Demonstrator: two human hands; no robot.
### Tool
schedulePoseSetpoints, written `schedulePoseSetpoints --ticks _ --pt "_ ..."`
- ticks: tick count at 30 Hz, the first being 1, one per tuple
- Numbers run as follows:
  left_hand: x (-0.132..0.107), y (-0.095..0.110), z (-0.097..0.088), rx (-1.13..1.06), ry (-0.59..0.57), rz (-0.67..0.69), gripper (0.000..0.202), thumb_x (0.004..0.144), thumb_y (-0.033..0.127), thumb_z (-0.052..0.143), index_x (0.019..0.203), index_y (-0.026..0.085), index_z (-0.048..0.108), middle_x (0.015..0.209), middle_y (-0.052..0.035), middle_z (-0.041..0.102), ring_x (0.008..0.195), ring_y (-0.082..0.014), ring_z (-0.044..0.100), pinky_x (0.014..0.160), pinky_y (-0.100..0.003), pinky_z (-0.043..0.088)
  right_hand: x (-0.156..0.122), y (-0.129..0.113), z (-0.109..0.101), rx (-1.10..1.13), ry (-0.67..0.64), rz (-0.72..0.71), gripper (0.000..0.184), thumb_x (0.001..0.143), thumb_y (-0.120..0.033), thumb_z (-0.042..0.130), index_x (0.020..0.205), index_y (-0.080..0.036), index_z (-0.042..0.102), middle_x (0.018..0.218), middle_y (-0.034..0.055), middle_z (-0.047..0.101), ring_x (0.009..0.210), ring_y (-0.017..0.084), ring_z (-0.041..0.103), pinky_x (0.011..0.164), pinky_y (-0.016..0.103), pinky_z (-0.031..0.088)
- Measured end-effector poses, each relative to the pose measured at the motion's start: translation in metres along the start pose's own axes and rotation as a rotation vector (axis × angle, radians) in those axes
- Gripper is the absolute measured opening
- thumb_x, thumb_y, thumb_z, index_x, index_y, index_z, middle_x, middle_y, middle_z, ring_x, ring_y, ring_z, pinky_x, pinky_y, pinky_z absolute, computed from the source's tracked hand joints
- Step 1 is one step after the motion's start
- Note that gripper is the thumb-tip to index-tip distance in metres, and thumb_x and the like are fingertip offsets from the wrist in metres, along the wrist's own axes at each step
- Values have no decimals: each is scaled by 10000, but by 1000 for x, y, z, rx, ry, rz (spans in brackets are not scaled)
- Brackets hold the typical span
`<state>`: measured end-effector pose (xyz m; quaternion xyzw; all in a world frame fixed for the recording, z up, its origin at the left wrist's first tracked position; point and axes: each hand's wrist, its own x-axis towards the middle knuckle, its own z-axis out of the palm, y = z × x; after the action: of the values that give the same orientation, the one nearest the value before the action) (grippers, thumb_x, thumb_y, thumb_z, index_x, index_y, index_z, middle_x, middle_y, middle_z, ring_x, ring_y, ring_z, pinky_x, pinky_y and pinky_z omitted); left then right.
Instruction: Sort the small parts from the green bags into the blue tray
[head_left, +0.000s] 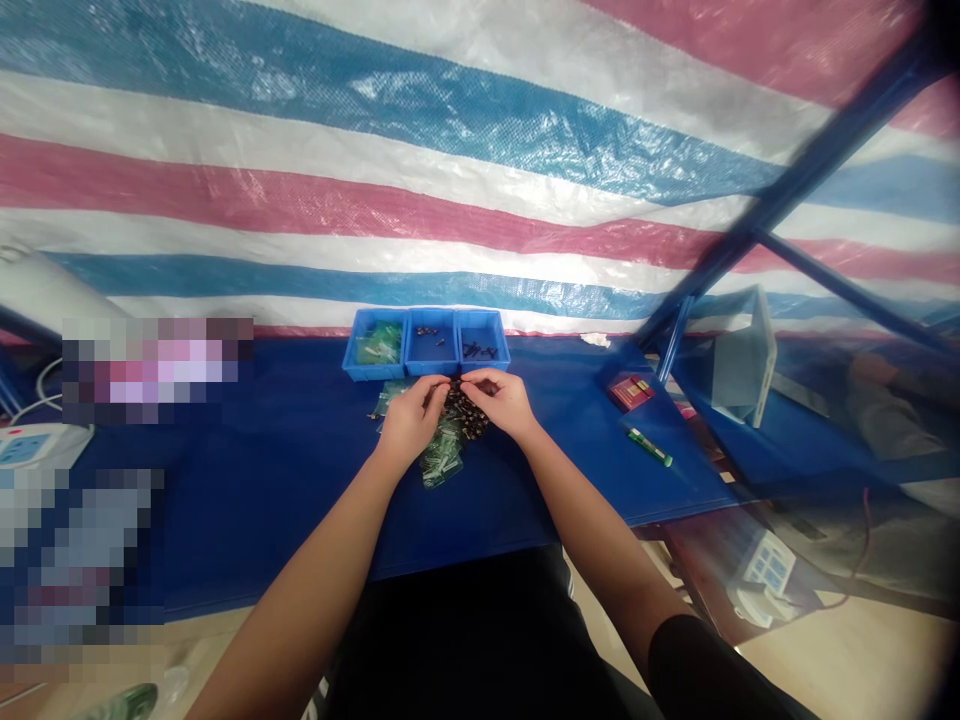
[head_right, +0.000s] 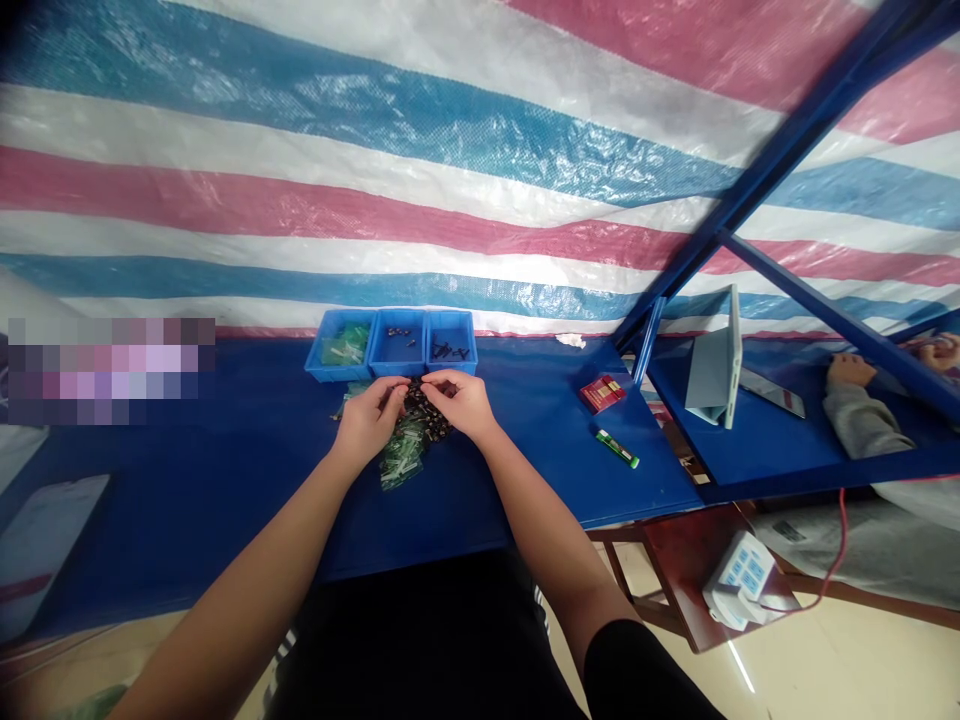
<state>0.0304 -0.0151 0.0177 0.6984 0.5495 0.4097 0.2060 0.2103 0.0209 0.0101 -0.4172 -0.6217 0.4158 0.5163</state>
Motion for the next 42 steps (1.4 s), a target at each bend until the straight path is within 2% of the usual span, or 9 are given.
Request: schedulePoseSetpoints --ticks 7,10,14,17,20,23,27,36,42 --pt "-1 -1 1 18 -5 -2 328 957 421 460 1145 218 636 751 -17 678 629 -155 619 598 -246 461 11 9 -9 259 195 259 304 682 -369 782 902 -164 742 705 23 697 610 136 628 608 278 547" --pt "-1 -1 1 20 1 4 318 956 410 457 1131 219 643 755 -17 678 616 -151 610 598 -247 459 12 9 -8 335 226 275 326 681 -370 780 924 -158 735 766 41 715 649 138 642 646 289 557" --pt "-1 -2 2 21 3 7 303 952 398 461 1114 224 650 766 -12 680 602 -143 599 590 -245 453 13 6 -6 353 223 196 388 722 -397 740 1038 -174 708 903 62 735 741 156 674 703 309 572" --pt "-1 -3 3 16 8 8 296 949 398 469 1094 221 658 774 -13 682 613 -142 604 586 -240 448 14 6 -14 207 205 166 348 763 -409 682 1027 -184 708 880 54 735 712 162 670 634 291 558" --pt "-1 -4 3 9 9 14 297 949 400 471 1082 215 662 778 -16 683 644 -147 619 592 -239 449 15 8 -27 -72 220 156 289 803 -403 611 951 -182 723 810 45 730 671 166 656 617 283 537" --pt "-1 -4 3 6 -8 21 296 950 398 470 1081 214 661 764 -13 677 666 -151 626 602 -238 453 14 10 -35 -376 107 93 230 803 -350 608 908 -197 745 789 27 730 702 167 660 719 285 530" --pt "-1 -2 2 27 -10 35 294 948 393 471 1071 212 667 772 -15 680 678 -154 630 606 -240 450 10 10 -32 -643 -51 51 224 810 -288 622 990 -246 748 732 1 716 683 164 648 732 277 508" --pt "0 0 0 36 -10 43 310 946 406 462 1065 211 671 766 -20 682 664 -157 629 602 -248 455 10 16 -27 -729 -116 6 172 819 -222 610 929 -266 733 692 2 691 640 179 624 644 277 472" --pt "0 -2 1 34 -12 36 313 940 410 481 1106 214 660 768 -12 669 643 -142 608 604 -242 450 6 2 -23 -554 -111 -90 176 871 -267 546 957 -230 695 706 -1 667 658 155 607 681 264 473"
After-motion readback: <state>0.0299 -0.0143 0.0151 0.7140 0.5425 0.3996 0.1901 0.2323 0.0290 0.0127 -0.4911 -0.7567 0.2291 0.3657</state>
